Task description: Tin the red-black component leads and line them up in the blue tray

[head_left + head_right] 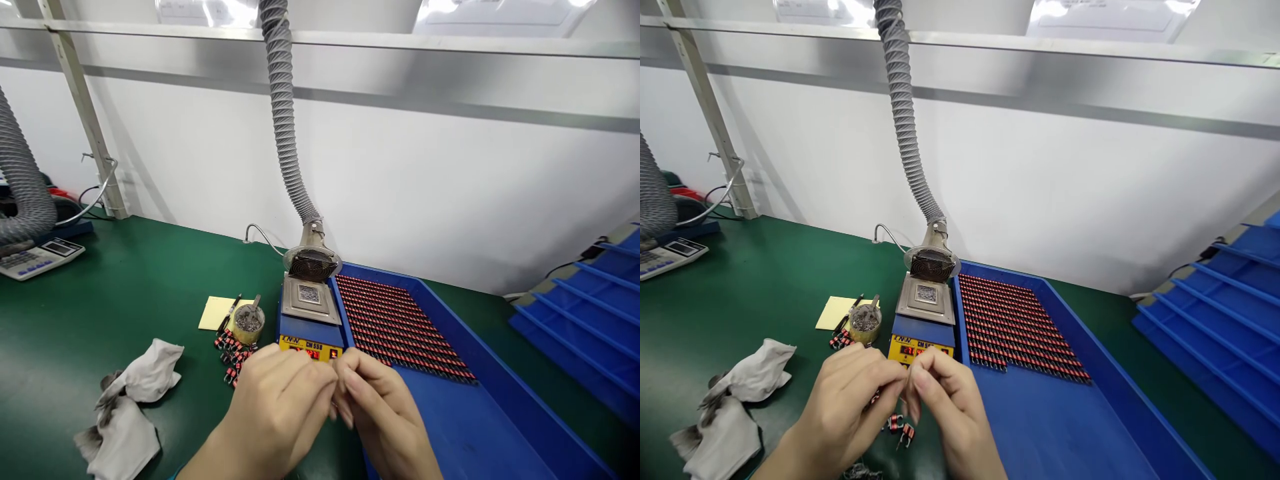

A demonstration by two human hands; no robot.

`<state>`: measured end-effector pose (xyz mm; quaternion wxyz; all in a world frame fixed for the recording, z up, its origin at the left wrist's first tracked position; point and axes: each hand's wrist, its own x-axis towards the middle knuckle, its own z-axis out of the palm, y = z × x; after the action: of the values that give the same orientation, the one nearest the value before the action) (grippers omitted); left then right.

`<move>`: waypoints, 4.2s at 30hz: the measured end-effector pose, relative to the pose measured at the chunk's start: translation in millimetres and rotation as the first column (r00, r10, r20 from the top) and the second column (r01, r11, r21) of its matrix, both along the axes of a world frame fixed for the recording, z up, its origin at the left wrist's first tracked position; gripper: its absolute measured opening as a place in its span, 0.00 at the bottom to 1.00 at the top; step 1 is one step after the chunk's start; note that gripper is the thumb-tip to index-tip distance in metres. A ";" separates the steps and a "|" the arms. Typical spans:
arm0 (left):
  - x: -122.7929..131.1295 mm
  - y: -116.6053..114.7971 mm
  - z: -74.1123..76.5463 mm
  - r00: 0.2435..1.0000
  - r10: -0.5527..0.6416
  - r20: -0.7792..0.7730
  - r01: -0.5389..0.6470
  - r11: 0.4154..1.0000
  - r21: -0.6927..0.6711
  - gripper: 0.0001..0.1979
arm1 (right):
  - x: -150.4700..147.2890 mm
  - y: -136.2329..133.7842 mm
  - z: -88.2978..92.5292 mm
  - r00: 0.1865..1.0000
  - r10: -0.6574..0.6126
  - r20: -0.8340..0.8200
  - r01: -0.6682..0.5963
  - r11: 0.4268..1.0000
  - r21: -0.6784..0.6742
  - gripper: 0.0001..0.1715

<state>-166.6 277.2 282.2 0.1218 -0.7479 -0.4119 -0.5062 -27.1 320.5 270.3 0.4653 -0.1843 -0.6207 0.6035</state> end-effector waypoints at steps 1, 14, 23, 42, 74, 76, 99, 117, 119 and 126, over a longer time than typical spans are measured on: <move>-0.1 -0.2 0.5 1.000 0.000 0.022 0.001 1.000 -0.011 0.08 | 0.4 0.9 -0.2 0.996 0.069 -0.059 -0.073 0.996 -0.055 0.18; -0.9 0.0 -0.4 0.999 0.029 -0.030 -0.029 1.000 -0.011 0.09 | 1.6 -1.8 -2.6 0.966 -0.216 0.139 0.167 0.939 0.300 0.13; -1.4 -7.1 5.4 0.934 -0.098 0.343 0.213 0.925 -0.315 0.07 | 3.4 2.9 -2.0 0.949 -0.312 -0.044 0.289 0.803 0.521 0.14; -0.4 -5.3 7.3 0.949 -0.092 0.302 0.173 0.953 -0.251 0.07 | 0.8 2.1 0.5 0.966 -0.255 -0.033 0.242 0.859 0.452 0.13; -6.7 -5.6 3.3 0.806 -0.068 0.588 0.402 0.792 -0.460 0.05 | 4.0 3.3 -2.8 0.931 -0.351 -0.101 0.364 0.916 0.171 0.07; -8.0 -5.0 0.7 0.752 -0.088 0.653 0.466 0.772 -0.432 0.09 | -2.1 3.2 -2.2 0.965 -0.226 -0.131 0.237 0.969 0.075 0.09; -16.1 12.8 1.1 0.227 0.112 0.967 0.629 0.742 -0.234 0.06 | -42.0 -6.2 -24.4 0.974 -0.051 -0.219 -0.050 0.900 -0.433 0.06; -37.7 6.6 9.1 0.460 0.115 0.881 0.620 0.668 -0.411 0.06 | -49.4 -14.5 -9.8 0.979 -0.111 -0.169 -0.015 0.794 -0.608 0.13; -30.5 10.1 5.0 0.342 0.127 0.931 0.626 0.708 -0.326 0.06 | -50.4 -15.0 -11.2 0.976 -0.129 -0.177 -0.008 0.787 -0.616 0.13; -32.5 9.9 3.0 -0.014 0.003 1.000 0.435 0.901 0.003 0.04 | -44.6 -16.2 -6.8 0.986 -0.059 -0.157 -0.043 0.816 -0.576 0.11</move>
<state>-199.1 287.1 285.2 -0.4003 -0.2445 -0.3282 -0.8199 -71.8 304.3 263.5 0.4407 -0.2680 -0.3662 0.7745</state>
